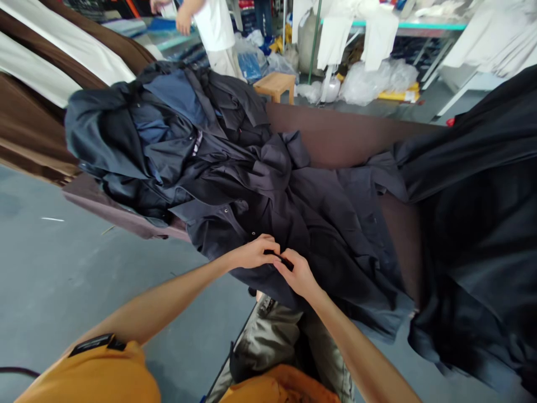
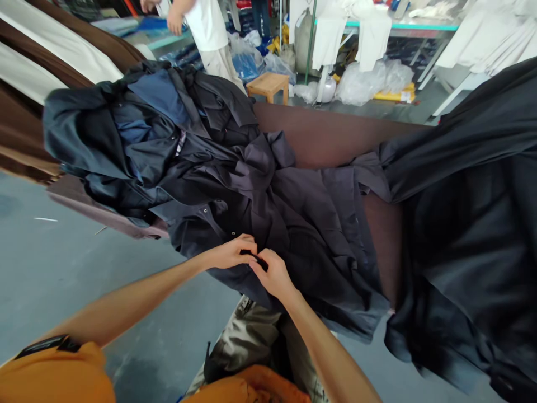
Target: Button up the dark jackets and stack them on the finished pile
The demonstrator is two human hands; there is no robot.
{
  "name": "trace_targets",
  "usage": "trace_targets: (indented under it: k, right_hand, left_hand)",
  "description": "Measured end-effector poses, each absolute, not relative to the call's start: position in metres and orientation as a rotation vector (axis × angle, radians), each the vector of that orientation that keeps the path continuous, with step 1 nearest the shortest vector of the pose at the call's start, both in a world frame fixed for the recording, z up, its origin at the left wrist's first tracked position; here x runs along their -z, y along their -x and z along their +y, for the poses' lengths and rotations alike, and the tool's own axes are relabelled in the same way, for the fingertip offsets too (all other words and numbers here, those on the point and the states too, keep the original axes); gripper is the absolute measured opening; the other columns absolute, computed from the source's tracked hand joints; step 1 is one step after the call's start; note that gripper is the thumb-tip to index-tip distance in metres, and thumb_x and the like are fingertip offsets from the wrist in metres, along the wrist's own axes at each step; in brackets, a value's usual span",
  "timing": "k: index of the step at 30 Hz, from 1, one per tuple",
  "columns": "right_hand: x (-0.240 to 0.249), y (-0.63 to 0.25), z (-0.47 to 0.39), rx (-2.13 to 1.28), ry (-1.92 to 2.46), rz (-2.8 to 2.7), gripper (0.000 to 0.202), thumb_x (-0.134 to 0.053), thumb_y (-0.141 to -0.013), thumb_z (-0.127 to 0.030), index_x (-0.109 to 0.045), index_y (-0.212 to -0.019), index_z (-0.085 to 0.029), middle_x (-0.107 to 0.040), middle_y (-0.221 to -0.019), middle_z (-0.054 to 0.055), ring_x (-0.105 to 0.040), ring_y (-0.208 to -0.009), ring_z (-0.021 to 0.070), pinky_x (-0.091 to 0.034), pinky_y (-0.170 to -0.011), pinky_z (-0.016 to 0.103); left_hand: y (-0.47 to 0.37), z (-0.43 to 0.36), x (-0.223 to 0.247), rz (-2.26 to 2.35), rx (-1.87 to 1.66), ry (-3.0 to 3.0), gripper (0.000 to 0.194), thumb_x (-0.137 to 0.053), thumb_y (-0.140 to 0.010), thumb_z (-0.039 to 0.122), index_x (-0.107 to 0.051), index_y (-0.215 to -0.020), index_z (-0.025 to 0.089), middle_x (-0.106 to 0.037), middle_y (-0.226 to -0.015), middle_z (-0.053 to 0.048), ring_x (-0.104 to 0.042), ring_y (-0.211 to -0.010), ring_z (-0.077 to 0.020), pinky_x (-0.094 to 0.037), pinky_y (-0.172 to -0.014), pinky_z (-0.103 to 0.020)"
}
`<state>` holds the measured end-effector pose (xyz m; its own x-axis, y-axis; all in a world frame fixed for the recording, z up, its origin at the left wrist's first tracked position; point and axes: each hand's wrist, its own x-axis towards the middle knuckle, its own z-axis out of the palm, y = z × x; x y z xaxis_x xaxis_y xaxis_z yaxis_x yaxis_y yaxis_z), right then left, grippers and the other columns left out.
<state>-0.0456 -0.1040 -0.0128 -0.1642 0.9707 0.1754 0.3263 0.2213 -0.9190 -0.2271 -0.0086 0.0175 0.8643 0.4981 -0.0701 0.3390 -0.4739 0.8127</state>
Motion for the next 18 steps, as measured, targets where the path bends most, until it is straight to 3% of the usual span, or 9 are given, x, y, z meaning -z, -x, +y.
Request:
trace_targets:
  k: [9,18]
  right_hand:
    - [0.013,0.044,-0.105,-0.904,1.215,-1.659,0.019,-0.053,-0.096,-0.033,-0.058,-0.085,-0.019,-0.057,-0.08,0.002,-0.055,-0.078,0.0166,-0.043,-0.074,0.028]
    - [0.01,0.04,-0.1,-1.078,1.259,-1.604,0.025,-0.053,-0.094,-0.041,-0.059,-0.085,-0.019,-0.055,-0.077,-0.001,-0.052,-0.073,0.015,-0.042,-0.068,0.026]
  left_hand:
    - [0.224,-0.016,-0.014,0.617,-0.284,-2.163,0.043,-0.049,-0.095,0.056,-0.059,-0.079,0.018,-0.049,-0.068,0.003,-0.047,-0.074,-0.0149,-0.033,-0.1,-0.035]
    - [0.218,-0.03,-0.009,0.707,-0.461,-2.307,0.027,-0.05,-0.099,0.04,-0.059,-0.084,0.019,-0.059,-0.075,0.0,-0.055,-0.079,-0.016,-0.038,-0.099,-0.038]
